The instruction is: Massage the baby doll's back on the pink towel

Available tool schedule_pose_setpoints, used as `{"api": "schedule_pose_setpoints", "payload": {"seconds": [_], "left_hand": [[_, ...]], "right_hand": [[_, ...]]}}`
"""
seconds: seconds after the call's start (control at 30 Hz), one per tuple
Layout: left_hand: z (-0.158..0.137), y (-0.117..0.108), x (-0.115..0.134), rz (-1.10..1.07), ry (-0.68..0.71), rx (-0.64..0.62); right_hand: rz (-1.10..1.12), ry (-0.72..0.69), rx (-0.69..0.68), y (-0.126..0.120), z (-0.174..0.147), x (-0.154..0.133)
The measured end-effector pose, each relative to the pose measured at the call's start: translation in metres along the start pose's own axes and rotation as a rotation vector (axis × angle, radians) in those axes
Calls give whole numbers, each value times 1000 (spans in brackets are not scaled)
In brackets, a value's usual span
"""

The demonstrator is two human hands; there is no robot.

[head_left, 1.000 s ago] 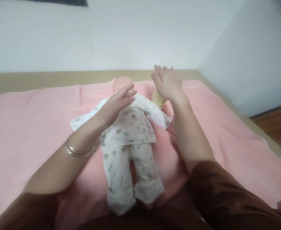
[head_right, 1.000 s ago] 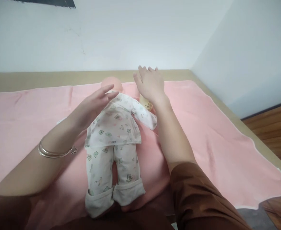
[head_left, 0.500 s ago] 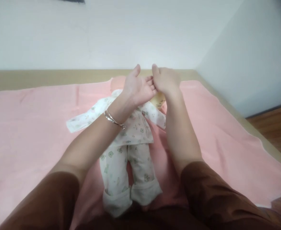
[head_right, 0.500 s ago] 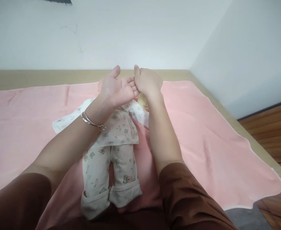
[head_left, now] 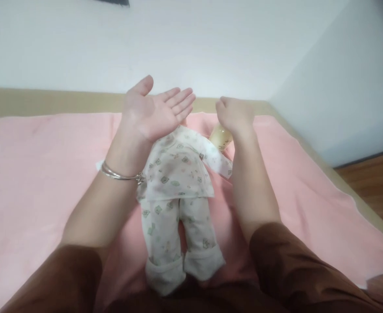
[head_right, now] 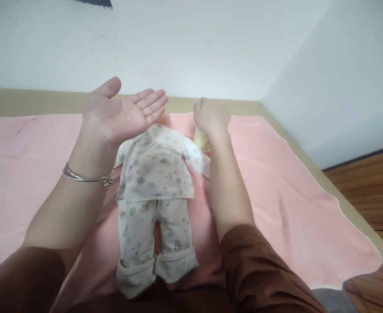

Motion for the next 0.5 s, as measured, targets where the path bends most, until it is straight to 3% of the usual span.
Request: {"api": "schedule_pose_setpoints", "payload": {"seconds": [0.1, 0.2, 0.37, 0.5], "left_hand": [[-24, -1, 7, -62, -45, -87], [-41, 0, 19, -64, -95, -22], [-65, 2, 52, -349, -185, -85], [-82, 4, 67, -413, -239, 35]], "right_hand": [[-40, 18, -7, -1, -1, 0], [-41, 16, 5, -1, -2, 0], [-23, 34, 5, -2, -6, -2], [-34, -49, -32, 0, -7, 5]]}}
Point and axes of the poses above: each hand's wrist, its own z-axis towards the middle knuckle, its own y-axis out of the palm, x = y × z, the point moved 1 cm from there along z, towards the middle knuckle, and after that the axes turned 8 degrees about -y, right-handed, at the moved point
